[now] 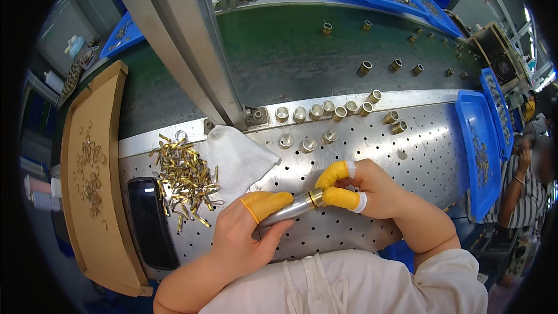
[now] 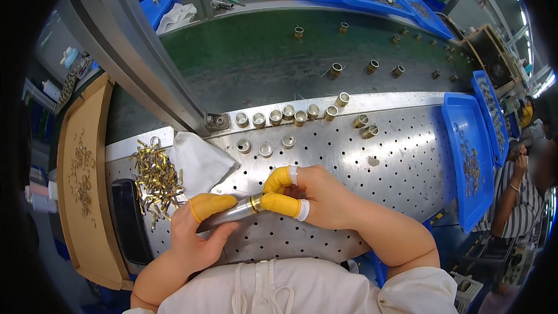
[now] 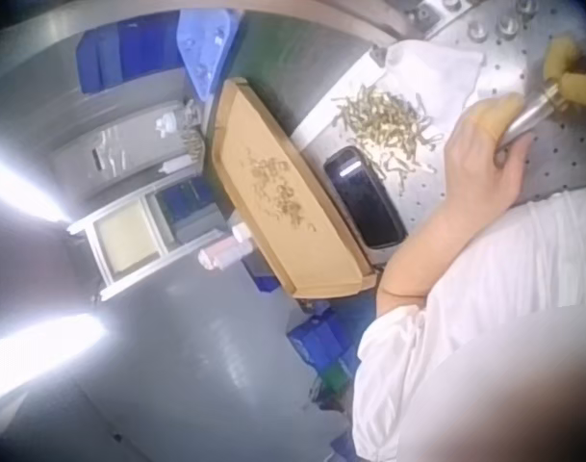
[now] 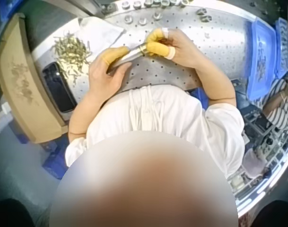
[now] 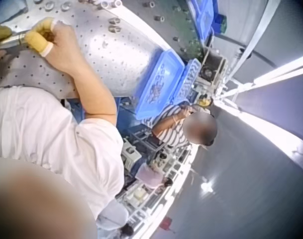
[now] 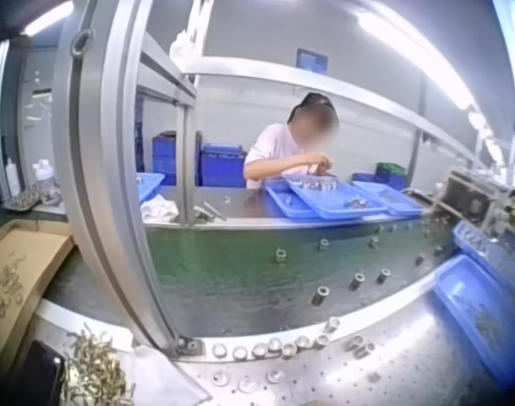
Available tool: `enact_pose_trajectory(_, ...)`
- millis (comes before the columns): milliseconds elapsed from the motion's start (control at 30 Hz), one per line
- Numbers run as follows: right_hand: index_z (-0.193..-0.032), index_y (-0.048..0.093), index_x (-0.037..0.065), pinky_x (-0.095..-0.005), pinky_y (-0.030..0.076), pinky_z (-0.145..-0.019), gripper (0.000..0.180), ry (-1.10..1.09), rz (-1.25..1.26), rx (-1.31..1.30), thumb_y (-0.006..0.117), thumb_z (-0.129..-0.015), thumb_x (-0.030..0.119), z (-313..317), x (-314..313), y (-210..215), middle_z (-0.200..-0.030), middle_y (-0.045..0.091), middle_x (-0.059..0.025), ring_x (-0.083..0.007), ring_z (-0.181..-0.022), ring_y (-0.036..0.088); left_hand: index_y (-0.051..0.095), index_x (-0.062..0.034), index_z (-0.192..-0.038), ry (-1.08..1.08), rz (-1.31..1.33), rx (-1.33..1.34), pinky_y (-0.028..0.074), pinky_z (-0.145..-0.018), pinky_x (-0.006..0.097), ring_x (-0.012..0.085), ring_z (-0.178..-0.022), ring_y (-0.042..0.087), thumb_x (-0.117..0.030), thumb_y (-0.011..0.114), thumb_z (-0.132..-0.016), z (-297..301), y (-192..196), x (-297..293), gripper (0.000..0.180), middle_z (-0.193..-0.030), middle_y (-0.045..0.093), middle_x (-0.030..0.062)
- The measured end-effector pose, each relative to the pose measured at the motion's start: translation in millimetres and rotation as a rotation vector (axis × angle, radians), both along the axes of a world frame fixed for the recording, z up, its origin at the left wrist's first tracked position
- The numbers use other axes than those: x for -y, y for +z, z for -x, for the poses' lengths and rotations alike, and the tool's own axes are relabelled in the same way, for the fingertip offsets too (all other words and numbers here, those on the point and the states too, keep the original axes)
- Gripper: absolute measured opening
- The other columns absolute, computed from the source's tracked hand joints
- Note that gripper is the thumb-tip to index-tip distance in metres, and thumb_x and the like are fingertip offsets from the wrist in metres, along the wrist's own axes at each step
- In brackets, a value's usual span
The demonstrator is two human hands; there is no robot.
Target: The person uses a handheld metal tool to press small brass components into cylindrical metal casings. They pick up a casing, insert the brass piece, and apply pressure with the tool to secure it. The finished parts are placed on a perforated metal tray, while raw materials are kept in a cardboard box and a blue bin.
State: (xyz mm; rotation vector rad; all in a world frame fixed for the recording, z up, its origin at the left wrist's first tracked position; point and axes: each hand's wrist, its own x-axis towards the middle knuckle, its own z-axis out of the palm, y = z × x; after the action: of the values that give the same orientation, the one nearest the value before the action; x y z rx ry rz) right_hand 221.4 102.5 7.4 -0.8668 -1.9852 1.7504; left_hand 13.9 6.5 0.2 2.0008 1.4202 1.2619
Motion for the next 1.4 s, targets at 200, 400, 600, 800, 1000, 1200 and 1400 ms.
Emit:
enact_pose_trajectory(200,-0.088,0.059,0.001,-0.0232,0.046,-0.061,0.015,0.017,0.134,0.002,0.061,-0.084,0.015,-0.9,-0.1,1.5,-0.076,0.06,-0.0033,-0.0082,-0.067,0.054,0.061,-0.0006,-0.095,-0.043,0.14,0.077,0.048,-0.061,0.03,0.0258,-0.068,0.061,-0.006,0.071,-0.069,0.7,-0.4,1.4,0.028,-0.085,0.064,0.0118)
enact_pose_trajectory(400,-0.091,0.06,0.002,-0.0236,0.045,-0.06,0.017,0.066,0.019,0.08,0.065,-0.08,0.014,-2.3,-3.0,2.5,-0.076,0.061,-0.0039,-0.0092,-0.067,0.055,0.061,0.0003,-0.095,-0.052,0.173,0.105,0.048,-0.061,0.03,0.026,-0.068,0.062,-0.006,0.07,-0.07,0.7,-0.9,2.3,0.027,-0.085,0.064,0.012)
enact_pose_trajectory(600,-0.096,0.061,0.003,-0.0239,0.046,-0.061,0.029,0.112,-0.206,0.019,0.074,-0.07,0.006,-4.1,-3.8,5.2,-0.084,0.062,-0.0059,-0.0128,-0.069,0.057,0.06,0.0007,-0.094,-0.066,0.161,0.087,0.048,-0.061,0.03,0.0271,-0.069,0.062,-0.006,0.07,-0.07,2.1,-0.9,1.5,0.027,-0.084,0.063,0.0126)
enact_pose_trajectory(800,-0.101,0.06,0.004,-0.0257,0.045,-0.067,0.033,0.107,-0.285,-0.113,0.071,-0.07,0.006,-2.9,-3.3,1.7,-0.088,0.058,-0.0057,-0.0138,-0.073,0.054,0.06,0.0009,-0.095,-0.056,0.165,0.104,0.048,-0.062,0.031,0.0276,-0.069,0.061,-0.006,0.07,-0.07,3.0,-1.7,1.5,0.027,-0.085,0.063,0.0131)
enact_pose_trajectory(1000,-0.098,0.061,0.005,-0.0246,0.045,-0.066,0.03,-0.032,-0.115,-0.119,0.073,-0.071,0.013,-1.0,-1.5,1.2,-0.086,0.059,-0.005,-0.0123,-0.072,0.055,0.061,-0.0008,-0.095,-0.049,0.135,0.083,0.048,-0.062,0.031,0.0275,-0.071,0.061,-0.006,0.071,-0.069,1.9,-1.5,-0.4,0.028,-0.086,0.063,0.0125)
enact_pose_trajectory(1200,-0.093,0.062,0.006,-0.0235,0.045,-0.058,0.027,0.095,-0.201,0.17,0.073,-0.071,0.017,-3.4,-3.6,10.5,-0.078,0.06,-0.0031,-0.0115,-0.065,0.055,0.061,-0.0008,-0.089,-0.038,0.055,0.008,0.047,-0.062,0.03,0.026,-0.07,0.061,-0.008,0.073,-0.067,-0.8,-4.4,-0.6,0.025,-0.081,0.063,0.0122)
enact_pose_trajectory(1400,-0.094,0.063,0.005,-0.024,0.043,-0.057,0.027,0.065,-0.197,-0.026,0.073,-0.069,0.009,0.4,5.5,-0.7,-0.078,0.059,-0.0031,-0.0129,-0.064,0.054,0.06,-0.0008,-0.083,-0.075,-0.068,-0.046,0.046,-0.054,0.03,0.0249,-0.06,0.057,-0.004,0.073,-0.065,-3.6,-7.9,-2.5,0.022,-0.075,0.06,0.0107)
